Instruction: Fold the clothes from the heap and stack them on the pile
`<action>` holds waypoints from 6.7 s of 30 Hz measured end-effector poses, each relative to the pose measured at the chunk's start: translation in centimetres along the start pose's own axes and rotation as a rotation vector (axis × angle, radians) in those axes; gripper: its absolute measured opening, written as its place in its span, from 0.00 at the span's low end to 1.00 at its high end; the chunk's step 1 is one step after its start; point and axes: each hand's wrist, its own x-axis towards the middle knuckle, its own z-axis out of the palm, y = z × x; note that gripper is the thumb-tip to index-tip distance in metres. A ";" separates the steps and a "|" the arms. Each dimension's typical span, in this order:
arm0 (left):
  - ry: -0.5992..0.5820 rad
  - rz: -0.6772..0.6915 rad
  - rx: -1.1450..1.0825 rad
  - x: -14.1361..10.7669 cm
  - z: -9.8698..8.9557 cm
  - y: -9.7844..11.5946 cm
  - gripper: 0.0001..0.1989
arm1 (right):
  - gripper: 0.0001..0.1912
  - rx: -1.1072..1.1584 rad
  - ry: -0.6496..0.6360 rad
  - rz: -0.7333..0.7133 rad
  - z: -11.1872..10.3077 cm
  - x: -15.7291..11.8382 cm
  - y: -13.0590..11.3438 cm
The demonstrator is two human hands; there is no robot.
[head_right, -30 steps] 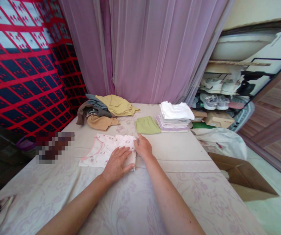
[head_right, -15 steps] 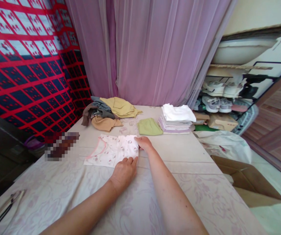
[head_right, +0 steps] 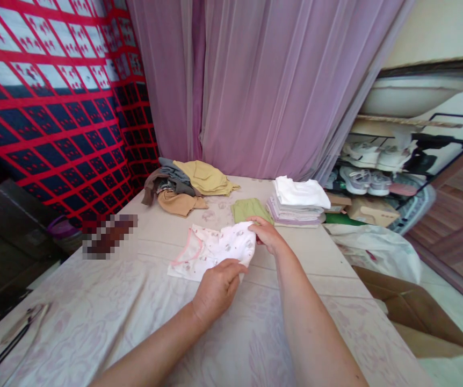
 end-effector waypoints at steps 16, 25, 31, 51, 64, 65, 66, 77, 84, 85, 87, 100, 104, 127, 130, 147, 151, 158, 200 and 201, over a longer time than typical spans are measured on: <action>0.275 -0.697 -0.661 -3.1 -5.3 -7.5 0.28 | 0.15 -0.693 -0.282 -0.226 10.6 4.5 -8.6; -0.046 -0.633 -0.014 -3.8 -8.9 -11.4 0.23 | 0.24 -0.849 0.037 -0.281 12.6 3.5 -2.8; -0.185 -0.606 0.285 -2.2 -9.9 -10.6 0.21 | 0.28 -0.747 -0.006 -0.157 11.5 4.0 -0.9; -0.294 -0.568 0.490 2.7 -10.7 -9.3 0.18 | 0.19 -0.106 -0.083 -0.008 6.1 -0.3 -0.1; 0.063 -0.521 0.288 1.5 -6.6 -10.1 0.21 | 0.15 -0.716 0.280 -0.103 2.4 -5.7 5.1; 0.045 -0.556 0.248 0.7 -6.7 -10.1 0.21 | 0.15 -0.718 0.267 -0.105 2.8 -5.9 5.0; 0.028 -0.574 0.220 0.0 -6.7 -10.0 0.21 | 0.16 -0.720 0.257 -0.105 3.3 -6.0 4.9; 0.028 -0.528 0.311 -0.5 -5.4 -9.5 0.21 | 0.20 -0.768 0.337 -0.172 5.9 -6.8 5.4; 0.017 -0.407 0.521 -0.6 -5.7 -8.6 0.20 | 0.19 -0.898 0.391 -0.233 6.1 -7.0 5.7; 0.053 -0.352 0.542 -0.6 -5.5 -8.4 0.20 | 0.18 -0.880 0.428 -0.278 5.9 -7.0 5.7; 0.113 -0.250 0.548 -0.5 -5.2 -8.2 0.19 | 0.17 -0.810 0.495 -0.314 5.1 -6.8 5.7; 0.074 -0.734 -0.309 0.0 -6.8 -12.7 0.13 | 0.17 -0.625 0.345 -0.157 4.1 -5.6 6.4; -0.002 -0.821 -0.443 0.9 -7.5 -11.8 0.15 | 0.13 -0.603 0.297 -0.151 5.0 -5.9 5.9; -0.047 -0.701 -0.063 1.1 -7.1 -13.8 0.08 | 0.13 -0.676 0.387 -0.137 5.3 -6.3 5.6; -0.024 -0.651 0.033 0.9 -7.5 -13.0 0.12 | 0.16 -0.653 0.354 -0.083 4.9 -5.8 5.1; 0.022 -0.523 0.414 1.4 -6.9 -9.6 0.21 | 0.18 -0.826 0.449 -0.118 5.6 -6.2 4.5; 0.062 -0.179 0.519 2.9 -4.9 -7.9 0.22 | 0.22 -0.881 0.444 -0.452 7.6 -5.9 2.9; -0.056 -0.245 0.563 4.4 -0.4 -9.0 0.24 | 0.25 -0.975 0.087 -0.386 10.6 -3.7 3.7; -0.121 -0.552 0.163 5.9 -8.0 -12.5 0.17 | 0.10 -0.586 0.281 -0.314 4.9 0.1 4.5; -0.140 -0.557 0.157 5.7 -8.1 -12.4 0.19 | 0.09 -0.524 0.263 -0.308 4.8 0.1 4.5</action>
